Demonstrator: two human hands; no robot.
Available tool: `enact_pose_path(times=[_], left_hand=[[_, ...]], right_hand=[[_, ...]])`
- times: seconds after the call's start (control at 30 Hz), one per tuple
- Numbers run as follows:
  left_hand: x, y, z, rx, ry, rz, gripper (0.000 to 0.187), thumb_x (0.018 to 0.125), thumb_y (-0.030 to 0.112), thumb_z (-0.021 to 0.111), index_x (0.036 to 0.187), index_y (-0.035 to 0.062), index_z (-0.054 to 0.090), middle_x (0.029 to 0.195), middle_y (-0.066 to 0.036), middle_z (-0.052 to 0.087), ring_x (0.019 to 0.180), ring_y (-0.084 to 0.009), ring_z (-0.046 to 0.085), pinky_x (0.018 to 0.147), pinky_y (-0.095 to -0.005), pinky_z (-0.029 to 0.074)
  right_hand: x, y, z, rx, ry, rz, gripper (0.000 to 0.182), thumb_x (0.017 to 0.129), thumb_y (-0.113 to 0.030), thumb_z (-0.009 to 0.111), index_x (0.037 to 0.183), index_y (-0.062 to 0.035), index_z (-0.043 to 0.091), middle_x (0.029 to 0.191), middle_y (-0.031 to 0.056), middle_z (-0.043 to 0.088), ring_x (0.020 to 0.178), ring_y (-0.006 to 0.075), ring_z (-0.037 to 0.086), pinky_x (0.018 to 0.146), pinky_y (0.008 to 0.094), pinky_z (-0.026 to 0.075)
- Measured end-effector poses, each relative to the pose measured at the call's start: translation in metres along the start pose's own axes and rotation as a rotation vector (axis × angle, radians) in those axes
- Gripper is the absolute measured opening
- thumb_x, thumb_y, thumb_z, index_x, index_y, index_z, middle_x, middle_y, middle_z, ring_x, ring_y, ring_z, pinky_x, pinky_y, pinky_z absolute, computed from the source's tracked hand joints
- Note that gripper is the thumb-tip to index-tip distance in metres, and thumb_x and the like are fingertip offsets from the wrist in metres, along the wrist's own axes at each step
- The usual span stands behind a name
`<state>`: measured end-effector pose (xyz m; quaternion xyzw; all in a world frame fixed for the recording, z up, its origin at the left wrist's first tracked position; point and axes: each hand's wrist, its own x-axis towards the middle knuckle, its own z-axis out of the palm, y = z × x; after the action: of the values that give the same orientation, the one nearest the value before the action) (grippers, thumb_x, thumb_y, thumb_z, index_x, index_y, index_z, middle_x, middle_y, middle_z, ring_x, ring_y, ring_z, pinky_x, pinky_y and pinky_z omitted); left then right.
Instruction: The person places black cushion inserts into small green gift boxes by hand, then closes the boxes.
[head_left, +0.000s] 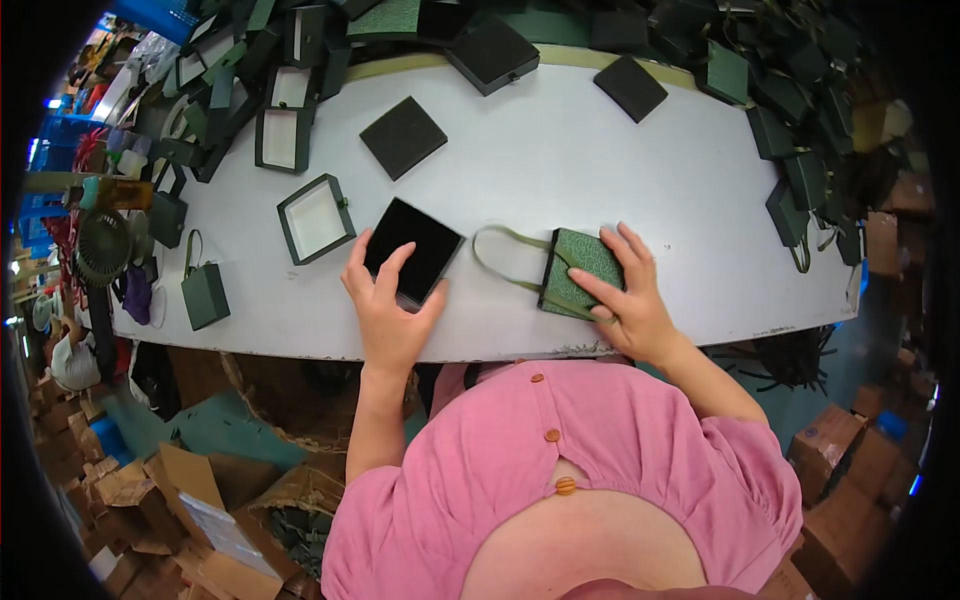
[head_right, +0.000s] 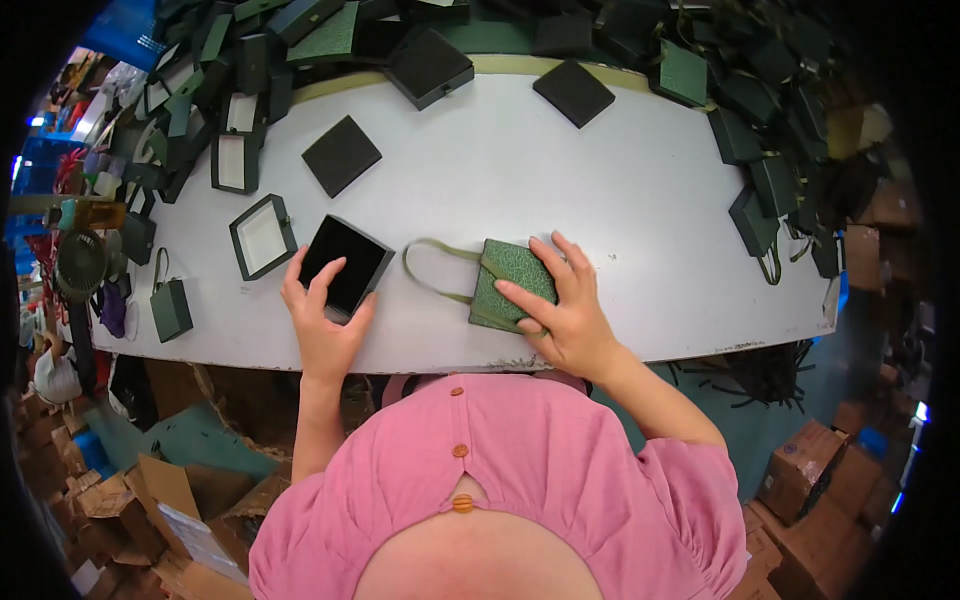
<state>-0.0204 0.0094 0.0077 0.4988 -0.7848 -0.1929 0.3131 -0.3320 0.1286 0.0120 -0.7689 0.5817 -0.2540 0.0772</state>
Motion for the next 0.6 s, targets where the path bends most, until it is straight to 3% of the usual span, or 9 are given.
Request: enact_pose_path(times=[0.1,0.27,0.43,0.53,0.6], left_hand=[[0.013,0.027,0.007,-0.104,0.028,0.136,0.075,0.066,0.009,0.088,0.137,0.0098,0.062,0.149,-0.019,0.047,0.131,-0.0388,0.046,0.109,-0.0486,0.041],[0.019,0.044,0.021,-0.072,-0.041,0.192,0.082,0.063,0.009,0.090,0.139,0.0117,0.059,0.148,-0.017,0.048,0.130,-0.0365,0.045,0.108,-0.0466,0.040],[0.019,0.048,0.013,-0.127,0.019,0.132,0.087,0.063,0.008,0.090,0.142,0.0119,0.054,0.150,-0.017,0.046,0.133,-0.0352,0.043,0.109,-0.0458,0.039],[0.019,0.048,0.011,-0.122,0.186,0.111,0.087,0.063,0.008,0.091,0.142,0.0128,0.053,0.150,-0.017,0.047,0.132,-0.0356,0.044,0.109,-0.0453,0.039],[0.020,0.049,0.008,-0.105,0.128,0.164,0.087,0.064,0.009,0.091,0.143,0.0149,0.053,0.150,-0.018,0.046,0.132,-0.0373,0.043,0.110,-0.0481,0.036]], right_hand=[[-0.006,-0.003,0.013,0.147,0.065,0.025,0.035,0.101,-0.028,0.059,0.132,-0.0148,0.071,0.150,0.0224,0.045,0.133,0.0441,0.045,0.110,0.0541,0.041],[0.012,0.002,0.017,0.498,0.285,0.083,0.035,0.109,-0.020,0.047,0.126,0.0017,0.067,0.140,0.0244,0.054,0.127,0.0409,0.052,0.107,0.0498,0.044],[0.036,0.010,0.006,0.420,0.321,-0.094,0.037,0.111,-0.023,0.043,0.124,0.0015,0.068,0.138,0.0244,0.057,0.126,0.0413,0.054,0.106,0.0502,0.045],[0.048,0.014,0.004,0.407,0.294,-0.159,0.038,0.110,-0.024,0.044,0.122,0.0015,0.070,0.138,0.0229,0.057,0.126,0.0414,0.054,0.106,0.0503,0.045],[0.052,0.014,0.006,0.480,0.313,-0.158,0.038,0.110,-0.024,0.045,0.120,0.0012,0.071,0.138,0.0216,0.058,0.126,0.0416,0.054,0.105,0.0502,0.046]])
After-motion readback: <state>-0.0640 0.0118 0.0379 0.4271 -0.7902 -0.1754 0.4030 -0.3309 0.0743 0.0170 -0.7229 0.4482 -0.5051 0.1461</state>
